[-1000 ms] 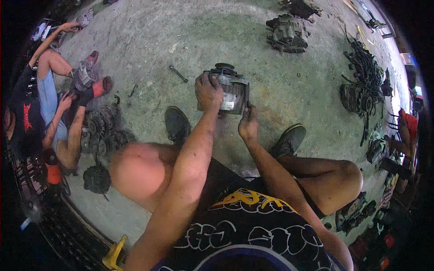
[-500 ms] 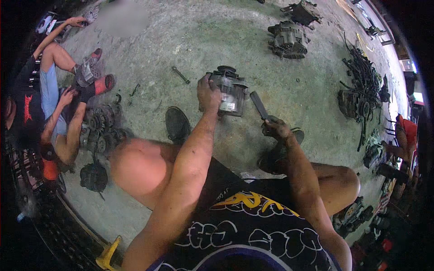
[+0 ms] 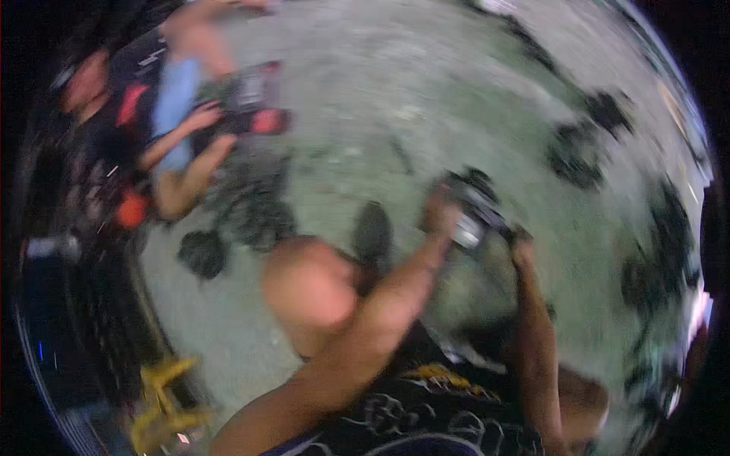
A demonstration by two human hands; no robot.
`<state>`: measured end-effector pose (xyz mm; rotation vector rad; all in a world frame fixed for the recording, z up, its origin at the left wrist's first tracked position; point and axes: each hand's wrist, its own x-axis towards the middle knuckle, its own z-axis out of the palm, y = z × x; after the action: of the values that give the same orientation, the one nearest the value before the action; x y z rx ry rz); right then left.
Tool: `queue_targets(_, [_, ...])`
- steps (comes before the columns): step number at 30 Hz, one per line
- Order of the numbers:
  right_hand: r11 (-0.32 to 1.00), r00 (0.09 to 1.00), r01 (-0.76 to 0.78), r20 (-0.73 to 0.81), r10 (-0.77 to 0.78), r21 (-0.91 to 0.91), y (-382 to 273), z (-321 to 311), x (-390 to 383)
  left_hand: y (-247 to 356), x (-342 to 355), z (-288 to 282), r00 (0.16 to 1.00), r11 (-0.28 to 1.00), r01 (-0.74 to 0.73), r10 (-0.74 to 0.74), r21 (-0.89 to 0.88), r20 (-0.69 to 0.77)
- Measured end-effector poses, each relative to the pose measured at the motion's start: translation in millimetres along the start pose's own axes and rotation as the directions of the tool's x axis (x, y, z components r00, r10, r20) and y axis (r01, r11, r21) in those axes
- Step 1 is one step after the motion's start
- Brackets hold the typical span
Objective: The recorder is inspecting and cleaning car alternators using a metal file while seated on a shop floor.
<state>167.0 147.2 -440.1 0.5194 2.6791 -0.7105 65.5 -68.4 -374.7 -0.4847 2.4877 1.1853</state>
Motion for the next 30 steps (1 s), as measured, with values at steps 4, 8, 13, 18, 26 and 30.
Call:
queue_targets(4, [0.953,0.893,0.125,-0.45,0.013,0.275,34,50,14,-26,6,37,0.915,0.92,-0.39,0.383,-0.034,-0.128])
queue_targets(8, [0.976,0.916,-0.059,-0.376,0.136,0.21,8,46,16,-16,4,31,0.9,0.912,-0.41,0.402,-0.014,-0.17])
queue_targets(13, [0.956,0.884,-0.137,-0.403,0.237,0.261,-4,44,5,-19,14,19,0.915,0.926,-0.375,0.36,-0.048,-0.184])
queue_targets(18, [0.961,0.918,-0.004,-0.381,0.113,0.276,14,47,14,-8,8,17,0.924,0.932,-0.363,0.363,0.027,-0.117])
queue_targets(26, [0.955,0.918,-0.037,-0.367,0.15,0.296,34,76,22,-3,4,12,0.918,0.927,-0.375,0.371,-0.001,-0.141])
queue_targets(30, [0.951,0.934,-0.038,-0.326,0.143,0.308,18,59,12,-2,5,16,0.917,0.931,-0.365,0.363,0.024,-0.167])
